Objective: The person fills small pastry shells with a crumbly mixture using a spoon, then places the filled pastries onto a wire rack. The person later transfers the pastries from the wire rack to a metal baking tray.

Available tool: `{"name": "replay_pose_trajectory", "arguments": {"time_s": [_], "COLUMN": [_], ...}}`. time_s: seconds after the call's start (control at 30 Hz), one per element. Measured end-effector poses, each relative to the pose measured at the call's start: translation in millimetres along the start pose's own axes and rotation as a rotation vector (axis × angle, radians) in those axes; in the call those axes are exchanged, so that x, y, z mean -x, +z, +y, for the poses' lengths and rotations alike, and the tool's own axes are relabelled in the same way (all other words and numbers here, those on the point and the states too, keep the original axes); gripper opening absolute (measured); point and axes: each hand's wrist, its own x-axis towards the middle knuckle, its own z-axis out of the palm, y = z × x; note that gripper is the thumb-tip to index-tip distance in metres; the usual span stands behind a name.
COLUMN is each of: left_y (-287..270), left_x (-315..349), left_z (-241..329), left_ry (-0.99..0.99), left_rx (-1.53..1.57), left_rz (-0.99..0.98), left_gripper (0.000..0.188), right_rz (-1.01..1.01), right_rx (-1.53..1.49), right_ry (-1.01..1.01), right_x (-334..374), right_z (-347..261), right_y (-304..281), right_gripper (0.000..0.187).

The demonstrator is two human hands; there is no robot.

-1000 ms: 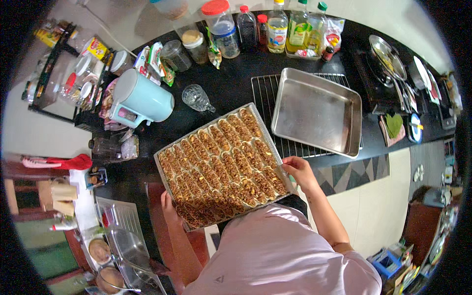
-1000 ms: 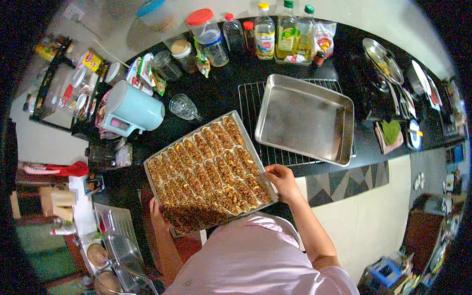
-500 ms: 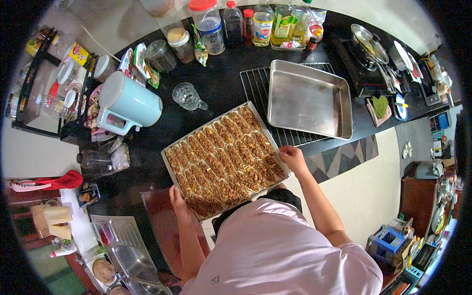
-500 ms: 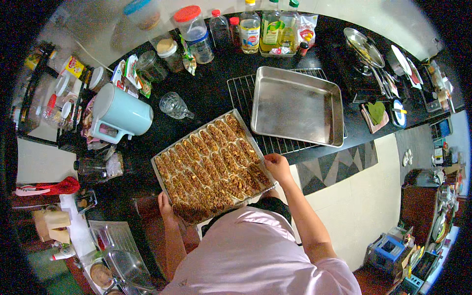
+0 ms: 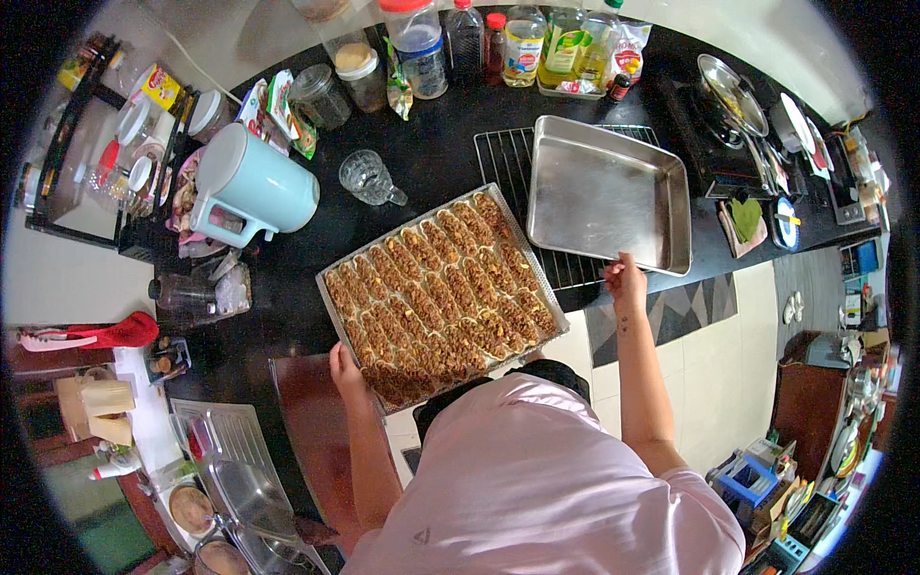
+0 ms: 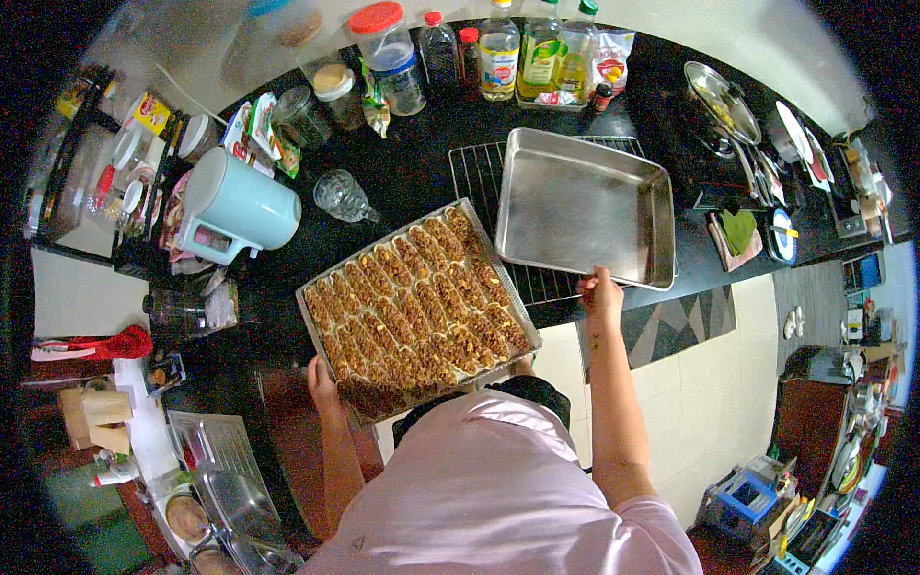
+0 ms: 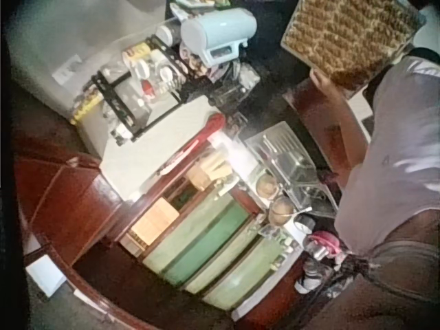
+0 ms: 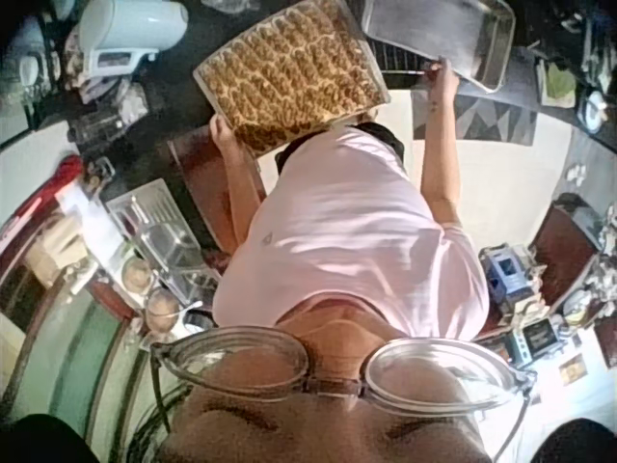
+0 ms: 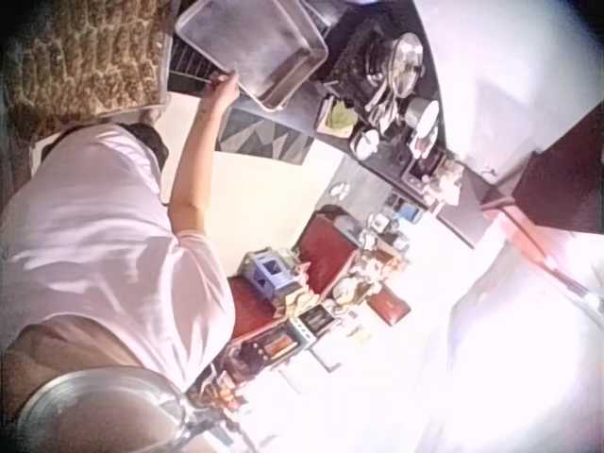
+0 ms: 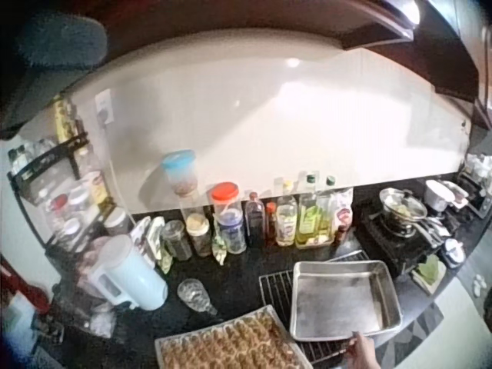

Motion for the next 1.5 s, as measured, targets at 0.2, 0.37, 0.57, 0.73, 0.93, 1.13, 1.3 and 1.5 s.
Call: {"name": "replay_pose_trajectory", "arguments": {"time_s": [0.2, 0.37, 0.57, 0.73, 0.93, 1.13, 1.3, 1.5], "left_y": [-5, 5, 4, -2, -2, -7, -7, -12], "left_x": [-5, -7, -15, -20, -20, -22, -20, -18], "left_z": [-17, -14, -15, -21, -10, -16, 3, 7], "left_ry": [-0.003, -0.015, 0.011, 0.050, 0.170, 0.212, 0.116, 0.074], "left_rx": [0.027, 0.054, -0.107, -0.153, -0.244, -0.330, -0.394, -0.382], "left_rz": [0.022, 0.002, 0.032, -0.001, -0.051, -0.041, -0.077, -0.119], "left_gripper": [0.024, 0.025, 0.021, 0.024, 0.022, 0.022, 0.027, 0.029], "right_rz": [0.125, 0.206, 0.275, 0.284, 0.512, 0.124, -0.203, -0.230], "right_rx": [0.238, 0.303, 0.359, 0.409, 0.689, 0.698, 1.186, 1.353], "right_ry": [-0.179, -0.272, -0.329, -0.296, -0.660, -0.936, -0.739, -0.705], "right_x": [-15, -28, -27, -7, 0, 89, 165, 162], "right_z": [-7, -7, -9, -13, -8, -1, 18, 54], "right_y": [-43, -81, -91, -87, -111, -37, 13, 14], "right_gripper": [0.034, 0.036, 0.036, 0.040, 0.042, 0.015, 0.024, 0.038]}}
